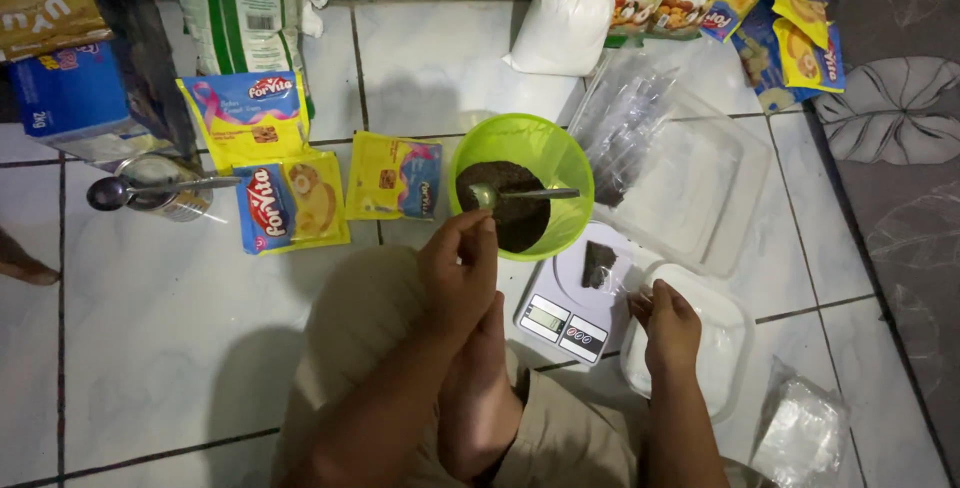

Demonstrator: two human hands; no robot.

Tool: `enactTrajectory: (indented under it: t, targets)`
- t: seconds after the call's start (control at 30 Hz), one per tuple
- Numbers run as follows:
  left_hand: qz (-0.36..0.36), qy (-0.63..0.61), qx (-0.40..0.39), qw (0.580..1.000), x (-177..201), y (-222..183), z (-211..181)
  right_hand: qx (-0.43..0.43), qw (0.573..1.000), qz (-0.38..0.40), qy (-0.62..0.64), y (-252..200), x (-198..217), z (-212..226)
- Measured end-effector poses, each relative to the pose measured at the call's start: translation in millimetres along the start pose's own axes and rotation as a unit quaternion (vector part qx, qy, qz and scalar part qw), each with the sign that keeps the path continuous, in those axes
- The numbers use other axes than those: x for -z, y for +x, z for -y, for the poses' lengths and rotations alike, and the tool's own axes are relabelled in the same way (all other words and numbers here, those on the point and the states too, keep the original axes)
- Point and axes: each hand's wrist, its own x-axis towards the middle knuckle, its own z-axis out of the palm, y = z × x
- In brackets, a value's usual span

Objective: The person packages dark powder into small plastic bags using a spoon and weighs them on a digital scale.

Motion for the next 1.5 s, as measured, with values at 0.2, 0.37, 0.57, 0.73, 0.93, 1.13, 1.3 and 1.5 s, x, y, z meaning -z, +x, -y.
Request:
enactTrajectory:
  t: [0.2,0.37,0.57,0.73,0.93,1.13,1.3,1.5]
  targets:
    - [-0.006,-0.004,0.007,1.0,0.2,-1.4,1.0,-0.014,1.0,-0.026,-0.001,6.8,3.4,-4.9]
    - [-0.003,-0.003,0.005,1.0,0.8,-2.8,4.9,-0.021,0.999,-0.026,-0.007,15.1,9.0,-13.5]
    - [-0.021,0.008,-0.008,1.0,2.7,-4.5,4.4,-0.024,0.999,-0.022,-0.012,10.4,6.9,-10.3]
    - [-0.022,0.008,-0.025,0.999,2.6,-4.6,13.3,-0.023,1.0,-0.017,-0.007,10.7,5.9,-11.9]
    - [-0.02,0.009,-0.022,1.0,4.1,-2.6,8.9,-0.023,0.999,-0.015,-0.027,7.7,3.1,-10.5]
    - [-0.024,-0.009,-0.013,1.0,2.8,-3.8,9.3,-0.042,0.999,0.01,-0.005,41.6,12.0,-48.1]
    - [-0.027,0.025,-0.013,0.999,3.6,-3.6,5.4,-0.029,0.998,0.036,0.041,32.1,2.1,-25.2]
    - [-0.019,0.079,0.048,0.996,1.0,-10.4,-3.6,0.101,0.987,0.129,0.006,7.3,10.1,23.4]
